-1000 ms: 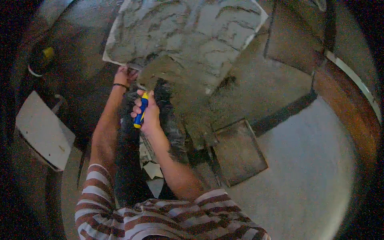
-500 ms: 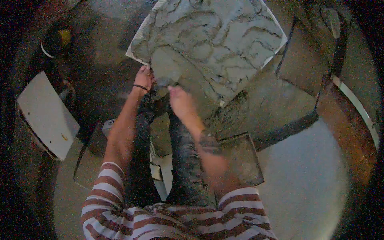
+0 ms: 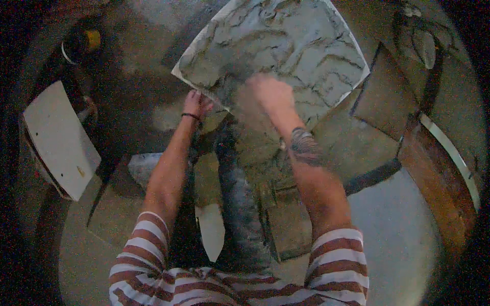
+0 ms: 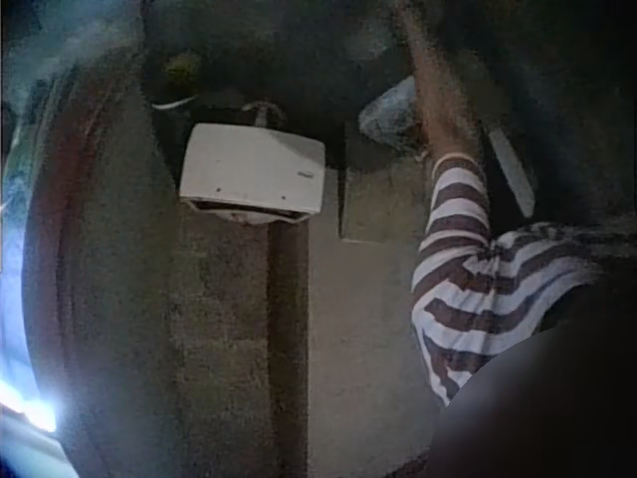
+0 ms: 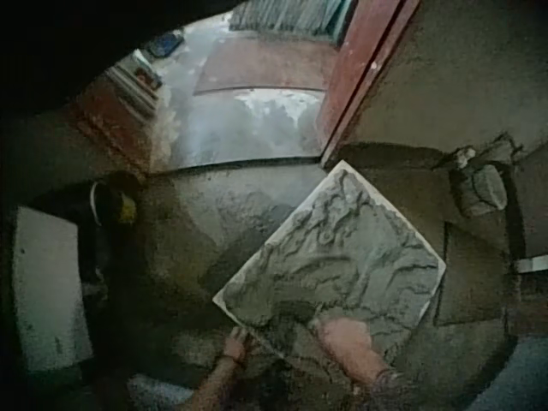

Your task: The person spreads mortar over the back of a large tile using a trowel, covering the surface with a thick layer.

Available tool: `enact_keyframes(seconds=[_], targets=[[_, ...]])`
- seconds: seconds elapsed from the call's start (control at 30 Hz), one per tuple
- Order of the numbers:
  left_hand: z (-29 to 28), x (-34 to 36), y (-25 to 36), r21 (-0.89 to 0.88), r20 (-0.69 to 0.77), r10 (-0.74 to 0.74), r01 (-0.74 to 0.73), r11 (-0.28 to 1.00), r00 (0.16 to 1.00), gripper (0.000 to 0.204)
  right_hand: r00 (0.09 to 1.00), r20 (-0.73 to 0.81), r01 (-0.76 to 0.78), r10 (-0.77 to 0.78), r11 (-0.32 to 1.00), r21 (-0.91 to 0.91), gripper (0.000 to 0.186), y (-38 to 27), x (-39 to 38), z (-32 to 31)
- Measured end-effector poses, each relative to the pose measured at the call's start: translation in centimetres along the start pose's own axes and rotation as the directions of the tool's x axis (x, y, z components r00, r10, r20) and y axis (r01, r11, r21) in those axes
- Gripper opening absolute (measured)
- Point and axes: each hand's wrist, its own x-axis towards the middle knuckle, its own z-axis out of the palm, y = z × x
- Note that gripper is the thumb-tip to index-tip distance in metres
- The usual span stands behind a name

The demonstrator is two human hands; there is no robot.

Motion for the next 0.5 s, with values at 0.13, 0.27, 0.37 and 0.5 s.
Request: enact_keyframes(seconds=[0.13, 0.27, 0.37, 0.5], targets=[[0.0, 0.9, 0.7, 0.024, 0.020, -0.003, 0.002, 1.000, 1.000, 0.029, 0.976, -0.191, -0.087, 0.105, 0.991, 0.101, 0.036, 3.2, -0.7, 1.1], [1.8, -1.4, 1.4, 0.041, 0.060, -0.008, 0.006, 0.999, 0.998, 0.028, 0.991, -0.060, -0.115, 0.119, 0.991, 0.066, 0.022, -0.1, -5.5, -1.8], [3.0, -2.4, 2.6, 0.064, -0.001, 0.014, -0.014, 0.998, 1.000, 0.025, 0.997, -0.071, 0.040, -0.041, 0.999, -0.017, 0.021, -3.5, -4.1, -4.2], [1.4, -0.9, 1.7, 0.006, 0.018, 0.008, -0.008, 1.000, 1.000, 0.021, 0.995, -0.041, 0.087, -0.090, 0.993, -0.080, 0.020, -0.8, 1.5, -4.3]])
